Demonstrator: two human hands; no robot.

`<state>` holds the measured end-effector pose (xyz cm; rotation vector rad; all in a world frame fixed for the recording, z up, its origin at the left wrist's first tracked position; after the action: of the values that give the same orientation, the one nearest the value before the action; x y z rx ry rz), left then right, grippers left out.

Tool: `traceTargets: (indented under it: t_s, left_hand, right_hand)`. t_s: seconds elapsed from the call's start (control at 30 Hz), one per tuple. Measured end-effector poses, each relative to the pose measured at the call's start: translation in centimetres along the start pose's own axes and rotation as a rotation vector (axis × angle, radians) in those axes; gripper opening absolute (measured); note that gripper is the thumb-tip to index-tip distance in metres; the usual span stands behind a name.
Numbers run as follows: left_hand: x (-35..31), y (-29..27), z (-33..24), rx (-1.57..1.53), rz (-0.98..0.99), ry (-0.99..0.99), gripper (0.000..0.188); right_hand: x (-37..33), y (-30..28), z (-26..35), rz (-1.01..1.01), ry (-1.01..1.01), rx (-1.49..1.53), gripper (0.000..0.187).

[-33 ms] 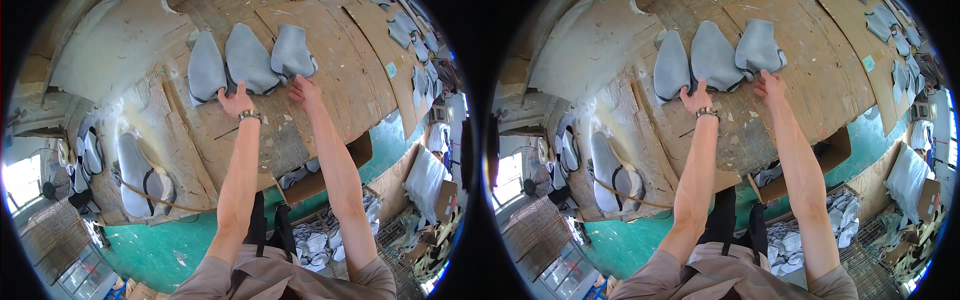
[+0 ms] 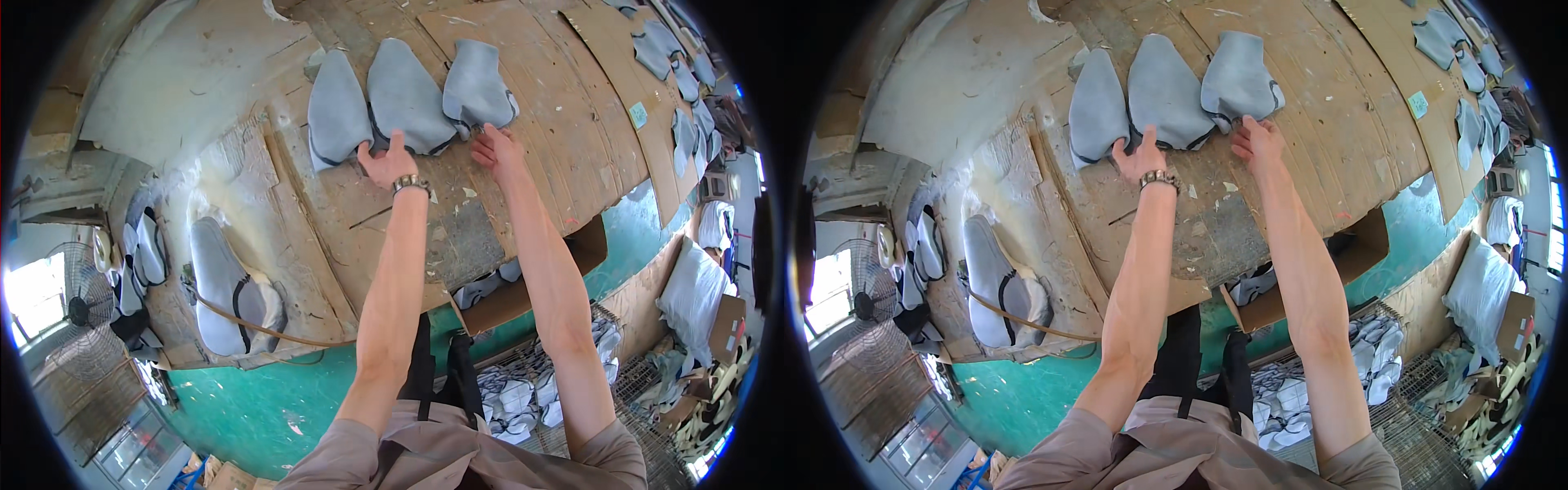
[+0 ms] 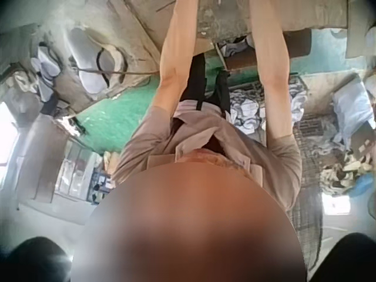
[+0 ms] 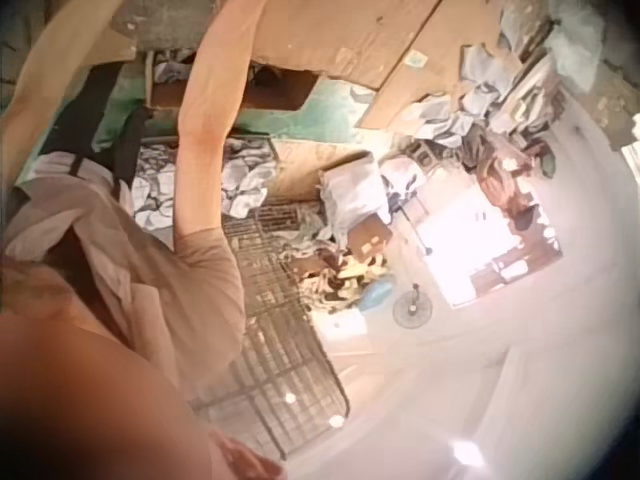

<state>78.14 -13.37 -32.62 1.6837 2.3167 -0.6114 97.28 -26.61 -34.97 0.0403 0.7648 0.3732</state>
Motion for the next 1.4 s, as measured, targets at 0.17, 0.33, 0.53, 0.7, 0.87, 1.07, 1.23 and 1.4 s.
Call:
traceTargets:
  t_s: [0.17, 0.33, 0.53, 0.7, 0.87, 1.07, 1.23, 1.4]
  left_hand:
    - [-1.4, 2.1, -2.7, 0.061, -0.135, -0.023, 0.056]
    - [-2.3, 1.9, -7.4, -0.468, 0.049, 0.109, 0.048]
    - [-8.5, -4.3, -14.9, -0.588, 0.678, 0.059, 0.056]
    - [-15.7, -3.9, -14.2, -0.431, 0.799, 0.102, 0.054]
    - [-32.4, -4.0, -8.1, -0.405, 1.081, -0.066, 0.072]
    - [-47.2, -3.3, -2.6, -0.034, 1.42, -0.05, 0.062]
    - [-69.4, -4.1, 8.5, 0.187, 1.839, -0.173, 0.073]
    - [-88.9, -8.8, 22.0, 0.314, 2.26, -0.346, 0.064]
  right_hand:
    - [-1.0, -0.6, 1.0, -0.067, -0.01, 0.081, 0.04]
    - [-8.4, 0.4, 6.4, 0.107, -0.2, 0.224, 0.029]
    - [-22.3, -6.8, 13.6, 0.161, -0.419, 0.336, 0.026]
    - [-29.6, -15.6, 10.5, 0.081, -0.454, 0.438, 0.021]
    - [-36.0, -29.2, 6.0, -0.186, -0.447, 0.705, 0.015]
    - [-44.0, -42.7, 1.6, -0.522, -0.447, 0.879, 0.018]
    - [-54.1, -58.4, -3.6, -0.863, -0.628, 0.965, 0.019]
    - [-61.1, -71.3, -10.8, -1.136, -0.729, 1.05, 0.021]
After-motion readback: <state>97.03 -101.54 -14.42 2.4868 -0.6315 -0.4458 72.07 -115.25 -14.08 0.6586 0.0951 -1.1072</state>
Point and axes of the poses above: each hand's wrist, its own x-axis towards the middle knuckle, its own y-axis out of the palm, z = x × y, the point moved 4 cm from there along x, towards the middle knuckle, and after that the axes turned 2 degrees about y, right-handed, at the moved point
